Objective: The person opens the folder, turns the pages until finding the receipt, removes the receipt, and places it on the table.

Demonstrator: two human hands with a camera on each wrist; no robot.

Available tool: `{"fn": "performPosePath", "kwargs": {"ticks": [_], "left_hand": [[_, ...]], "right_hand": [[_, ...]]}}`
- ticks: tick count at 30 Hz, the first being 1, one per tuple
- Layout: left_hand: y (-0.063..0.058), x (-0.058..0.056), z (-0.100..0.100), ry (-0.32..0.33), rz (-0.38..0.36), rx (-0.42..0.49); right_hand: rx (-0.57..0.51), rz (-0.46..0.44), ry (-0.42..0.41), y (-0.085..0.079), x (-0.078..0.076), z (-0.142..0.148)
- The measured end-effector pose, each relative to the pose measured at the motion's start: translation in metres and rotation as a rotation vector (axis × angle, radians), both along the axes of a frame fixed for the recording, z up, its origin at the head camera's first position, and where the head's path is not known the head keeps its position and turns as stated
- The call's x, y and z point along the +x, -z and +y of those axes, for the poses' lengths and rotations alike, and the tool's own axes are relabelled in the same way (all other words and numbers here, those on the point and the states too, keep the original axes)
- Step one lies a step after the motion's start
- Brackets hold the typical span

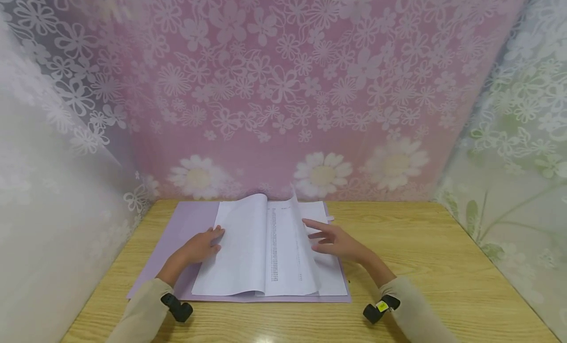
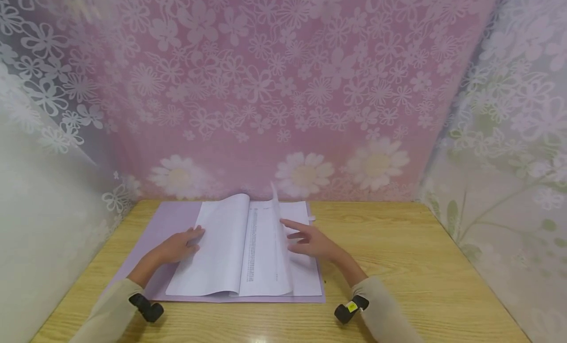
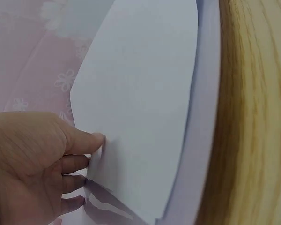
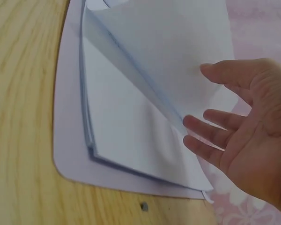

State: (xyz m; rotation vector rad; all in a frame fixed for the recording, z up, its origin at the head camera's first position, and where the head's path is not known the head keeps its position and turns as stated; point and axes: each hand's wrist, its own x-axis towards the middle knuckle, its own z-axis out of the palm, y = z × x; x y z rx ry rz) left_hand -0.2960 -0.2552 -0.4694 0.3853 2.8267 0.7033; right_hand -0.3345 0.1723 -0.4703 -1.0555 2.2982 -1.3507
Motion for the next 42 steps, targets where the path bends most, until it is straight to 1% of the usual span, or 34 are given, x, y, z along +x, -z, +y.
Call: {"fn": "performPosePath", "kwargs": {"ticks": [3,6,10,12,15,18,22,24,27,29,31,34,36,40,42], "left_hand": [[-0.001,-0.001,0.000,-0.017,-0.009,0.026],[-0.003,0.000,0.002,-0.026,0.004,0.046],[-0.008,0.002,0.007,-0.036,0.060,0.062],[-0.012,0.002,0.011,-0.048,0.089,0.103],[-0.016,0.002,0.021,-0.046,0.106,0.212],[-0.021,0.003,0.035,-0.026,0.053,0.384],[-0.028,0.002,0.055,-0.026,-0.054,0.603],[-0.030,0.001,0.064,-0.030,-0.094,0.684],[-0.031,-0.001,0.075,-0.075,-0.159,0.762],[-0.031,-0.002,0.080,-0.115,-0.183,0.780],[-0.031,-0.003,0.084,-0.165,-0.190,0.777],[-0.032,-0.003,0.086,-0.222,-0.164,0.764],[-0.031,-0.003,0.085,-0.254,-0.151,0.780],[-0.027,-0.004,0.081,-0.307,-0.126,0.807],[-0.025,-0.004,0.077,-0.324,-0.113,0.796]], "right_hand": [[0.042,0.037,-0.010,-0.003,0.004,-0.007],[0.078,0.080,-0.008,-0.004,0.007,-0.014],[0.121,0.109,0.008,-0.003,0.009,-0.023],[0.128,0.122,0.015,-0.003,0.010,-0.027],[0.128,0.132,0.019,-0.004,0.012,-0.033],[0.122,0.142,0.013,-0.006,0.014,-0.038],[0.121,0.157,0.006,-0.009,0.015,-0.046],[0.121,0.163,0.006,-0.010,0.016,-0.051],[0.128,0.163,0.010,-0.011,0.016,-0.058],[0.128,0.162,0.011,-0.012,0.017,-0.062],[0.126,0.158,0.008,-0.013,0.019,-0.066],[0.113,0.150,-0.004,-0.014,0.021,-0.071],[0.100,0.143,-0.015,-0.015,0.023,-0.073],[0.076,0.147,-0.046,-0.014,0.024,-0.076],[0.074,0.150,-0.055,-0.013,0.024,-0.076]]}}
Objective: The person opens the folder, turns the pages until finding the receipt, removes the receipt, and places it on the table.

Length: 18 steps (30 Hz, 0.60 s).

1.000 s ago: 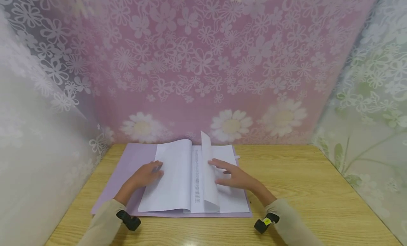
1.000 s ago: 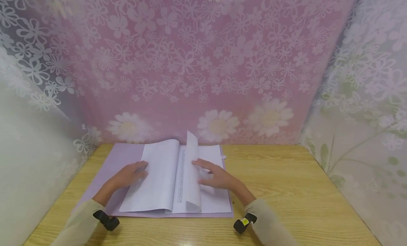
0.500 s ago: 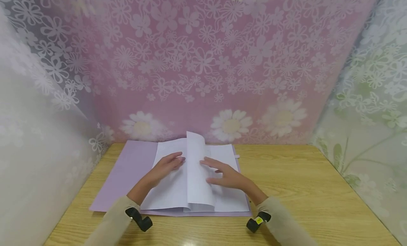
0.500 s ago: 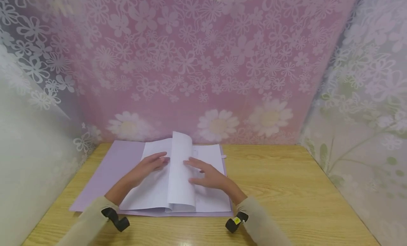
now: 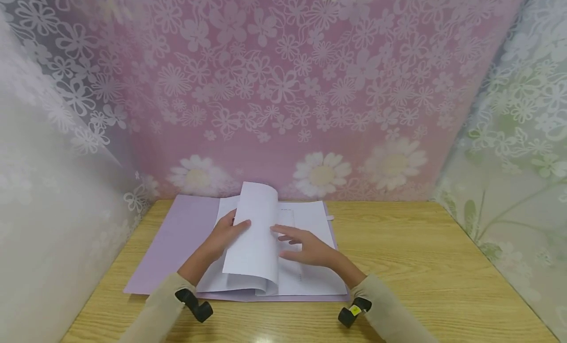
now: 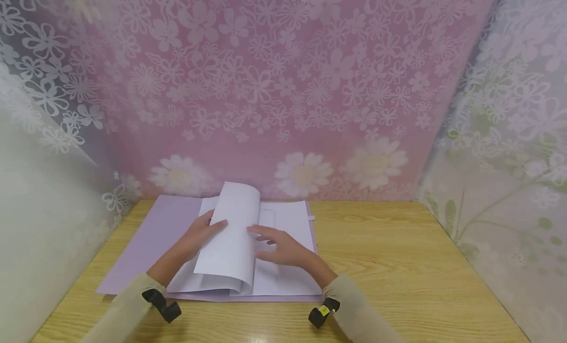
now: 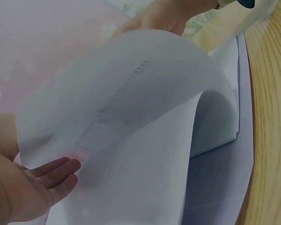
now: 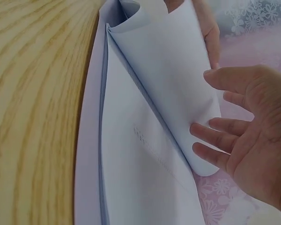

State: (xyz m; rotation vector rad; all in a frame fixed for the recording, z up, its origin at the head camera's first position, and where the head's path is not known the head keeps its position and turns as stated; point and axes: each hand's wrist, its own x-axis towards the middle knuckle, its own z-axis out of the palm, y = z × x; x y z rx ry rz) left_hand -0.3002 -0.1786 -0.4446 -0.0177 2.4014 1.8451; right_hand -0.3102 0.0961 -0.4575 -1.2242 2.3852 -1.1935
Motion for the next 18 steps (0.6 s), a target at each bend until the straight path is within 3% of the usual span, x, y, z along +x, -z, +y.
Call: {"fn": "performPosePath", "kwargs": {"ticks": [9,18], "left_hand": [[0.009,-0.003,-0.025,-0.049,0.050,-0.188],[0.012,-0.002,-0.044,-0.109,0.049,-0.401]], "right_hand": [[-0.009,0.007,-0.017,0.000,-0.001,0.005],[0.031,0.070,0.057,0.000,-0.011,0.021]]}}
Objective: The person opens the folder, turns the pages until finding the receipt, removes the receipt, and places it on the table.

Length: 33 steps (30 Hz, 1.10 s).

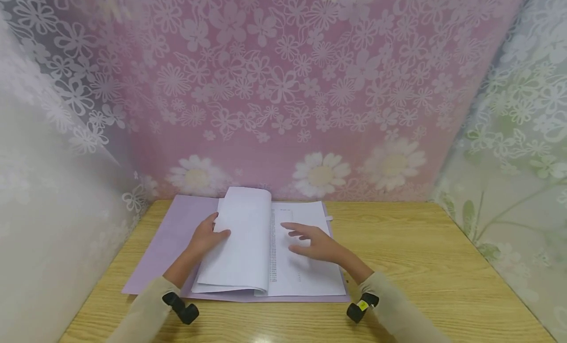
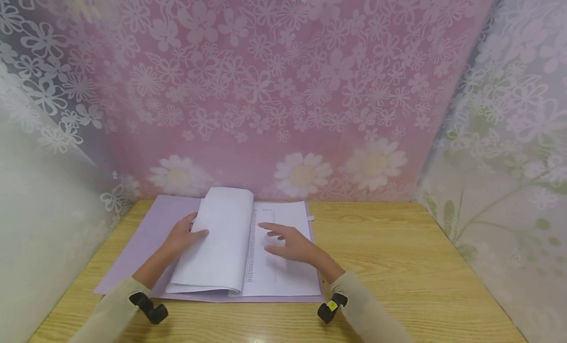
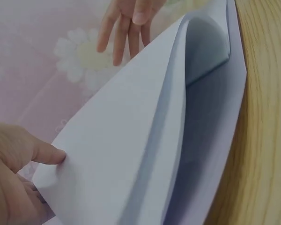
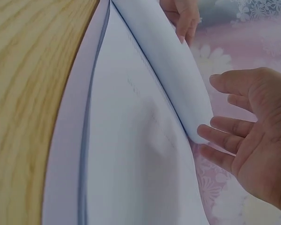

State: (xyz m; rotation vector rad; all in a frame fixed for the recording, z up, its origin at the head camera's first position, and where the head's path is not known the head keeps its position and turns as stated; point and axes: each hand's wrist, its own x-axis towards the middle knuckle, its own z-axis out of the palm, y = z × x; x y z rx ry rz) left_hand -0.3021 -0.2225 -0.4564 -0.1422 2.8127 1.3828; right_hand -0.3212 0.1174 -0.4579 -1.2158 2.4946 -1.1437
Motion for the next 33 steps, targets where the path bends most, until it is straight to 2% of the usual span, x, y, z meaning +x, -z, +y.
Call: {"fn": "performPosePath", "kwargs": {"ticks": [6,13,16,19,23,25,28,30,33], "left_hand": [[0.001,0.002,-0.003,-0.016,-0.006,-0.148],[0.007,0.006,-0.005,0.041,0.021,-0.387],[0.010,0.009,-0.005,0.047,0.016,-0.453],[0.013,0.011,-0.004,0.040,0.017,-0.469],[0.021,0.011,-0.007,0.064,0.087,-0.486],[0.025,0.012,-0.009,0.110,0.150,-0.491],[0.029,0.013,-0.014,0.222,0.225,-0.461],[0.028,0.014,-0.016,0.298,0.212,-0.408],[0.025,0.014,-0.016,0.368,0.129,-0.355]], "right_hand": [[0.038,0.007,0.088,-0.001,-0.010,0.016],[0.086,0.034,0.172,-0.001,-0.026,0.041],[0.094,0.045,0.187,-0.002,-0.033,0.050],[0.097,0.049,0.208,-0.002,-0.039,0.057],[0.098,0.055,0.254,0.001,-0.048,0.062],[0.094,0.049,0.288,0.004,-0.053,0.064],[0.068,0.018,0.338,0.009,-0.060,0.067],[0.035,-0.011,0.362,0.011,-0.065,0.069],[-0.025,-0.041,0.375,0.016,-0.073,0.073]]}}
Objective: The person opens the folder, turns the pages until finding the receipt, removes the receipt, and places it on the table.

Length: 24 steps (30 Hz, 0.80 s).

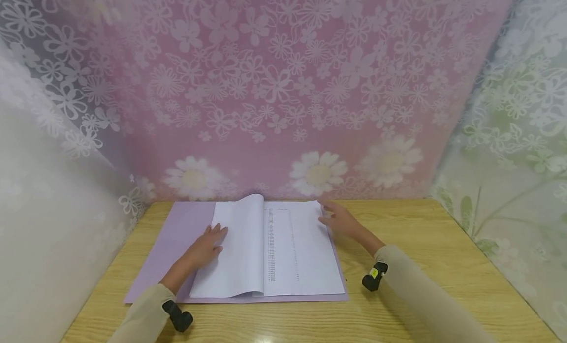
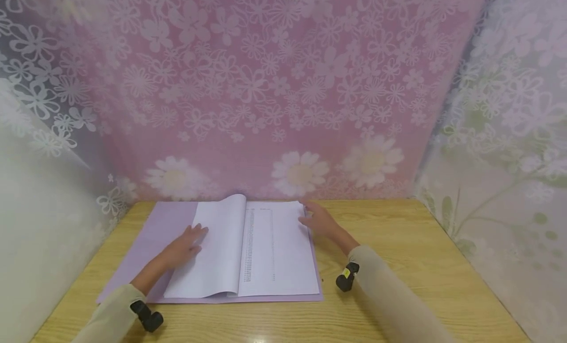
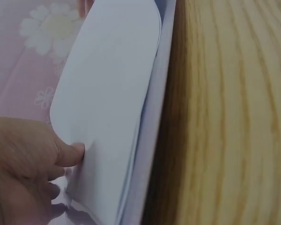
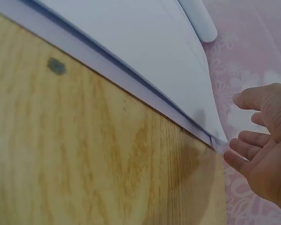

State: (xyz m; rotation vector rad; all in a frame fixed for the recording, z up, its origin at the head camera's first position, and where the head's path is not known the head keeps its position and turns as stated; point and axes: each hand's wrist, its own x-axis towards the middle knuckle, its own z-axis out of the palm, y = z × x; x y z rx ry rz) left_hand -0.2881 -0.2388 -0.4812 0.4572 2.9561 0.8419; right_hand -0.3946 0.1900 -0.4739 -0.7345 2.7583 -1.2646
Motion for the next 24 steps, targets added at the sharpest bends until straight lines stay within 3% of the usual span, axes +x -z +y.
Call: {"fn": "performPosePath", "kwargs": {"ticks": [4,13,24], "left_hand": [[-0.002,-0.003,0.000,0.015,-0.097,-0.048],[-0.006,-0.006,-0.003,0.049,-0.136,-0.110],[-0.009,-0.007,-0.002,0.049,-0.167,-0.133]], "right_hand": [[-0.085,-0.018,-0.004,0.007,-0.012,0.003],[-0.200,-0.109,0.002,0.021,-0.030,0.003],[-0.150,-0.079,0.004,0.017,-0.038,-0.006]]}}
